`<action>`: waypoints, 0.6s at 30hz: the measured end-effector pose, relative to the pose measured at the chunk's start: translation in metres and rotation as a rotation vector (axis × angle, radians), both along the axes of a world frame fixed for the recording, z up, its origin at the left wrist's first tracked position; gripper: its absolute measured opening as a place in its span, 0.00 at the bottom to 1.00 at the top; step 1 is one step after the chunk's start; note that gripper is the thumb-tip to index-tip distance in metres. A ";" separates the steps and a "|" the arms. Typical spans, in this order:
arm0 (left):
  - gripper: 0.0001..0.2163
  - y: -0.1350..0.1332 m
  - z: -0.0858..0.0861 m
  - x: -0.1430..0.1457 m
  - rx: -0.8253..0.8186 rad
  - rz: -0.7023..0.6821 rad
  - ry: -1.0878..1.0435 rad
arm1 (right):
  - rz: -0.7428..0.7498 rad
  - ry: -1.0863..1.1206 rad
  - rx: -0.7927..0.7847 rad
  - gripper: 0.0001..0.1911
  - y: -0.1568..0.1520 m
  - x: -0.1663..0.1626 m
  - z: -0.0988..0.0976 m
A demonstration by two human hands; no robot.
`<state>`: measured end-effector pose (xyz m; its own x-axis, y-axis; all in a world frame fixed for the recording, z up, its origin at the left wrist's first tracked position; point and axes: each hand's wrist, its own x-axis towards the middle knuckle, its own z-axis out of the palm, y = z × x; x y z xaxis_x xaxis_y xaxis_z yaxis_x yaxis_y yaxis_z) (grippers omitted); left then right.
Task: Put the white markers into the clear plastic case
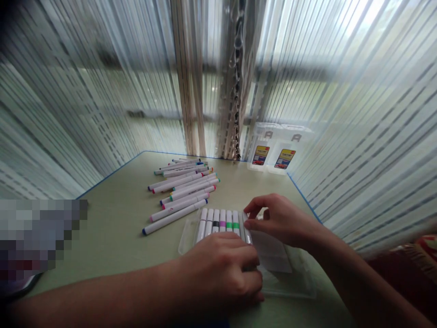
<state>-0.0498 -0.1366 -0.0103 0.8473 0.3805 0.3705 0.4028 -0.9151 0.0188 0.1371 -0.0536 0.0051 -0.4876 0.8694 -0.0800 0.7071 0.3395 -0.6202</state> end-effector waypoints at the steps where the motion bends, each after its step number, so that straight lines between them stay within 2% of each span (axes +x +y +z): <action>1: 0.10 0.000 0.001 0.000 -0.002 0.003 -0.001 | 0.000 -0.006 0.006 0.13 0.000 0.000 0.000; 18: 0.08 0.001 0.002 0.000 0.008 -0.018 -0.020 | 0.000 -0.013 0.003 0.14 -0.001 -0.001 0.004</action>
